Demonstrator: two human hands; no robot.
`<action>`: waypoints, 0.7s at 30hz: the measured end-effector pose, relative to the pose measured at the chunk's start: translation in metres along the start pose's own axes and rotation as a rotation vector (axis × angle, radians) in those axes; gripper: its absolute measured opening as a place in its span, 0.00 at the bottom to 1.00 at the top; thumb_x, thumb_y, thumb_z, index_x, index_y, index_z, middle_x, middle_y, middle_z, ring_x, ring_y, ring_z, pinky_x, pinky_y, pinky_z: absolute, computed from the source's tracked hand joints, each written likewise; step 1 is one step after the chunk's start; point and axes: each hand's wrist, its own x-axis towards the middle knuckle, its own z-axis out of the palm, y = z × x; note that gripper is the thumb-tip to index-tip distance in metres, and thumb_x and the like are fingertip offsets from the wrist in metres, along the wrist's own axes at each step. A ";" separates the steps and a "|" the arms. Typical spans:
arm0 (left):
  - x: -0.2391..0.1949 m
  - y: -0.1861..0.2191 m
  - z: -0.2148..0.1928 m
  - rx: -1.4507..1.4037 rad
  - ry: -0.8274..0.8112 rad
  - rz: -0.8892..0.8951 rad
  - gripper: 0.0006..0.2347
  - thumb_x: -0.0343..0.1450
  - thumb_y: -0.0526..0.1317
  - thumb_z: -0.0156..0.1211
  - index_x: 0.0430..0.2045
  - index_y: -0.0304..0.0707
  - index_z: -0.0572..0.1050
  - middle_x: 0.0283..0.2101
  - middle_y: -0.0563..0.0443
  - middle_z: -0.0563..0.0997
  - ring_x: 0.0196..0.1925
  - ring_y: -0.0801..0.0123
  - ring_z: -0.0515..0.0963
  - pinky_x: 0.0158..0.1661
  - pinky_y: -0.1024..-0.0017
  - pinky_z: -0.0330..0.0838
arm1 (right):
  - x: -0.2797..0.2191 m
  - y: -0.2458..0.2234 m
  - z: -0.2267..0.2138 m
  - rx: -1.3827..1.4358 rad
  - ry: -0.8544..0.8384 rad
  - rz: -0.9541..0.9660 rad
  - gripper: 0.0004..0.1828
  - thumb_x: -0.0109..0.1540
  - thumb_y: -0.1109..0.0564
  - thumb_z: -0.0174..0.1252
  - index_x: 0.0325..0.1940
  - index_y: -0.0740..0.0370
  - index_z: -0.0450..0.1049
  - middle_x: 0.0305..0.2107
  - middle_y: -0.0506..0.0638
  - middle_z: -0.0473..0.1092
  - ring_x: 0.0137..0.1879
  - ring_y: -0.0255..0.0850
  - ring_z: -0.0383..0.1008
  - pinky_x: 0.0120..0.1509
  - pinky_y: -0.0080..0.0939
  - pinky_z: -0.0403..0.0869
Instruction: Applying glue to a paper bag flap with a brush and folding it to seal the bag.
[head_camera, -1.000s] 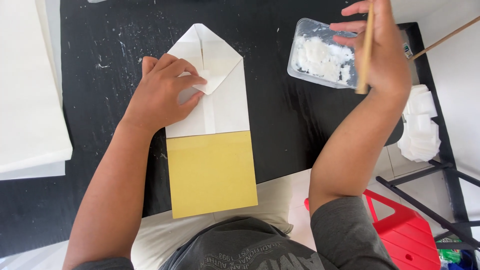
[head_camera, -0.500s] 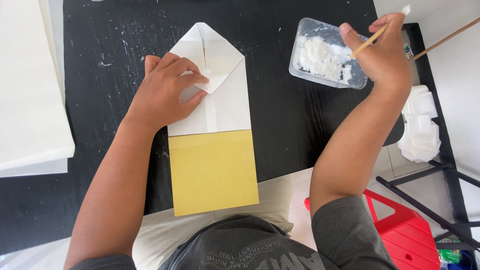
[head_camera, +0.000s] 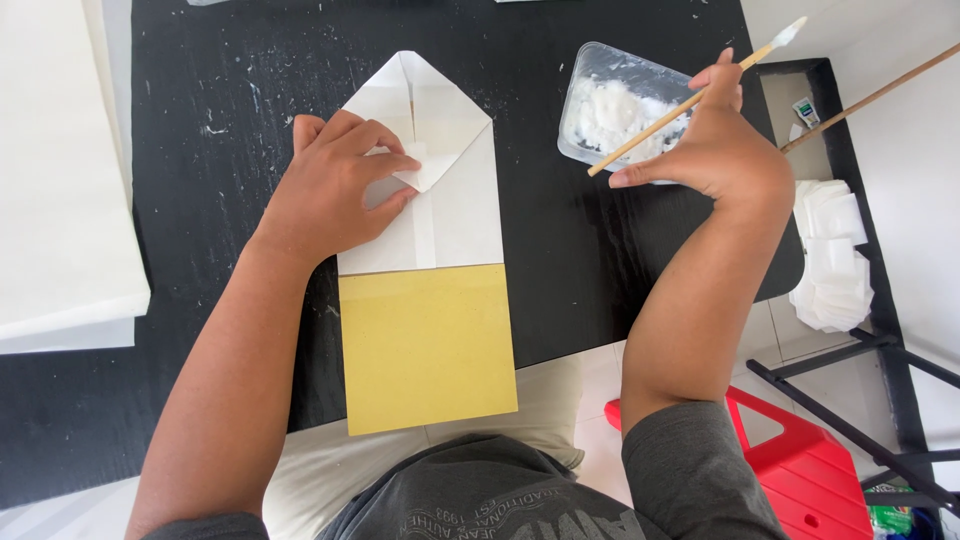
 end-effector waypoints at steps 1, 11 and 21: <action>0.000 0.000 0.000 0.000 -0.001 -0.004 0.10 0.70 0.42 0.72 0.43 0.44 0.86 0.47 0.52 0.81 0.52 0.59 0.73 0.49 0.55 0.55 | 0.003 0.002 0.001 -0.002 -0.003 -0.002 0.65 0.44 0.48 0.79 0.72 0.50 0.39 0.73 0.46 0.39 0.70 0.44 0.59 0.60 0.52 0.67; 0.000 0.003 -0.001 -0.005 0.010 0.001 0.09 0.70 0.42 0.72 0.42 0.45 0.86 0.46 0.53 0.80 0.51 0.59 0.73 0.49 0.55 0.55 | 0.032 0.030 -0.004 0.179 0.221 -0.567 0.39 0.56 0.62 0.62 0.64 0.50 0.46 0.64 0.56 0.46 0.80 0.54 0.41 0.77 0.62 0.26; 0.001 0.002 -0.001 -0.003 0.019 -0.002 0.09 0.69 0.42 0.73 0.41 0.46 0.86 0.46 0.54 0.80 0.50 0.60 0.72 0.49 0.55 0.54 | 0.061 0.045 0.004 0.715 0.503 -0.842 0.04 0.75 0.62 0.40 0.51 0.53 0.60 0.67 0.62 0.69 0.51 0.57 0.88 0.48 0.40 0.80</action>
